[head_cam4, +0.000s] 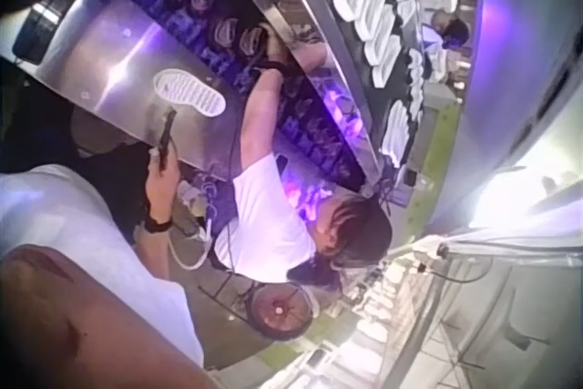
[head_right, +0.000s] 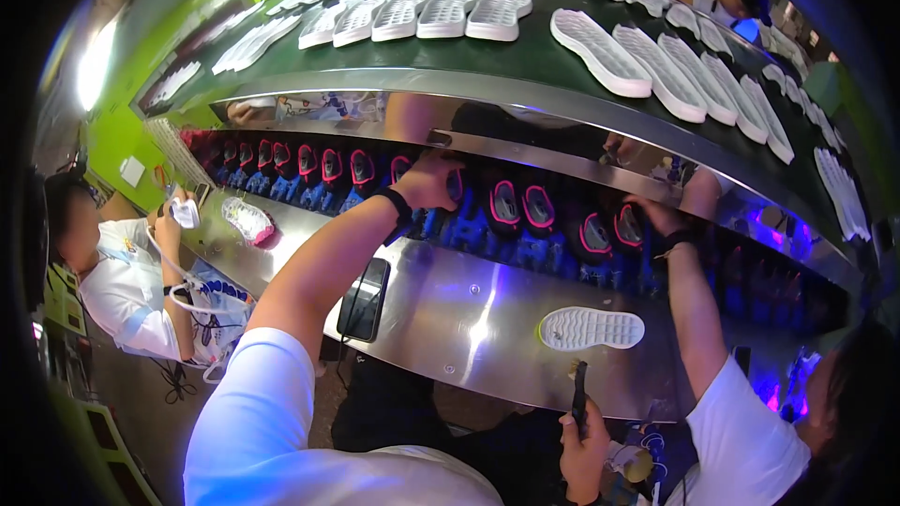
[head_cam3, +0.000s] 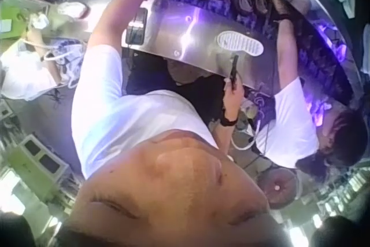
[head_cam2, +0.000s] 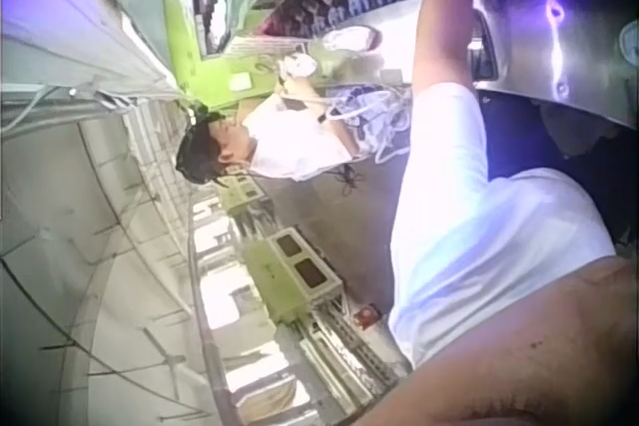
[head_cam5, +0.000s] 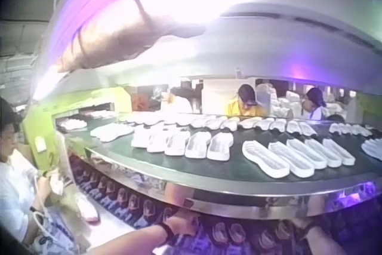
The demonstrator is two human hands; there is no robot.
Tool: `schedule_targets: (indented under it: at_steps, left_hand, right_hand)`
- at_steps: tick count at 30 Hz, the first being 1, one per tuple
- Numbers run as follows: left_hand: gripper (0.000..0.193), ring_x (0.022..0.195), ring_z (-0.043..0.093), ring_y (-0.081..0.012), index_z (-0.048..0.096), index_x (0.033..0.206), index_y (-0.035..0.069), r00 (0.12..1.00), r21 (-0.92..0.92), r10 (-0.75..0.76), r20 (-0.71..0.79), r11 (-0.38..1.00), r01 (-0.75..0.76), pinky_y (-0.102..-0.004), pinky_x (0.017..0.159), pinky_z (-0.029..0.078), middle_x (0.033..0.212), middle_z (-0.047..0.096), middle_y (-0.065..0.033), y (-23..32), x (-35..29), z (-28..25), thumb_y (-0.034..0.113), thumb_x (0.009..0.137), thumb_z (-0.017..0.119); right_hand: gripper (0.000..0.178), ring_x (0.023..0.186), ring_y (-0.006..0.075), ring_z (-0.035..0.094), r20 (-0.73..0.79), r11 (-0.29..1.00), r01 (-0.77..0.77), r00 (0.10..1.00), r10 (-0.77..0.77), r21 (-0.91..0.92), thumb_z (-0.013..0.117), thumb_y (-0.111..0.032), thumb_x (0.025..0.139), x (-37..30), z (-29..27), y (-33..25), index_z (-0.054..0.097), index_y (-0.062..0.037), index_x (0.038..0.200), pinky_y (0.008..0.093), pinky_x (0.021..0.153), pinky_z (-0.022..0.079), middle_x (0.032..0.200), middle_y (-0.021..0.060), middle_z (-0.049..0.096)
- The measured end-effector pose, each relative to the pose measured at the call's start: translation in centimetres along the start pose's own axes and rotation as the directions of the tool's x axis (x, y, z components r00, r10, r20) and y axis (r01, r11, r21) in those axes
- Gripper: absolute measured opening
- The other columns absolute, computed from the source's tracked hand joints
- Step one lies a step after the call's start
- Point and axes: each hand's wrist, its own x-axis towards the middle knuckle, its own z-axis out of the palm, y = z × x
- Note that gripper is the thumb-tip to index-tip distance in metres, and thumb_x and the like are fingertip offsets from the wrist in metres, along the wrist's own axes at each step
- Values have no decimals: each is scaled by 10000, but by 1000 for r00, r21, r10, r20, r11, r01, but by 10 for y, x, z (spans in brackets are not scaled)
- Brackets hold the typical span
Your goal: Applying adhesive to shoe outsoles and midsoles using a handheld applicator brush on a manufacturing line.
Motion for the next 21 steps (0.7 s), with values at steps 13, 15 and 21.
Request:
schedule_targets:
  at_steps: [13, 15, 21]
  left_hand:
    - [1234, 1364, 433, -495, 325, 1545, -20, 990, 126, 56, -130, 991, -39, -519, 1114, 433, 1484, 415, -291, 102, -2, 15, 439, 568, 923]
    - [1191, 1345, 456, -478, 356, 1522, -22, 996, 95, -5, -89, 995, 13, -520, 1093, 458, 1448, 444, -275, 116, 7, 39, 427, 573, 919]
    - [996, 1230, 527, -476, 487, 1331, -28, 996, 12, -87, -8, 996, 87, -485, 984, 532, 1280, 533, -267, 104, 16, 42, 300, 507, 943]
  right_hand:
    - [382, 636, 56, 512, -26, 999, 40, 999, -39, 36, 633, -40, 969, 11, -6, 10, 602, -13, 1348, 220, 569, 415, 844, -5, 617]
    - [382, 635, 56, 512, -34, 997, 49, 998, -46, 68, 635, -38, 967, 10, -4, 9, 603, -12, 1347, 222, 571, 417, 844, -4, 621]
    - [397, 629, 59, 520, -60, 997, 13, 998, -9, 73, 637, -30, 962, 2, -17, 11, 599, -13, 1357, 223, 571, 419, 838, -7, 627]
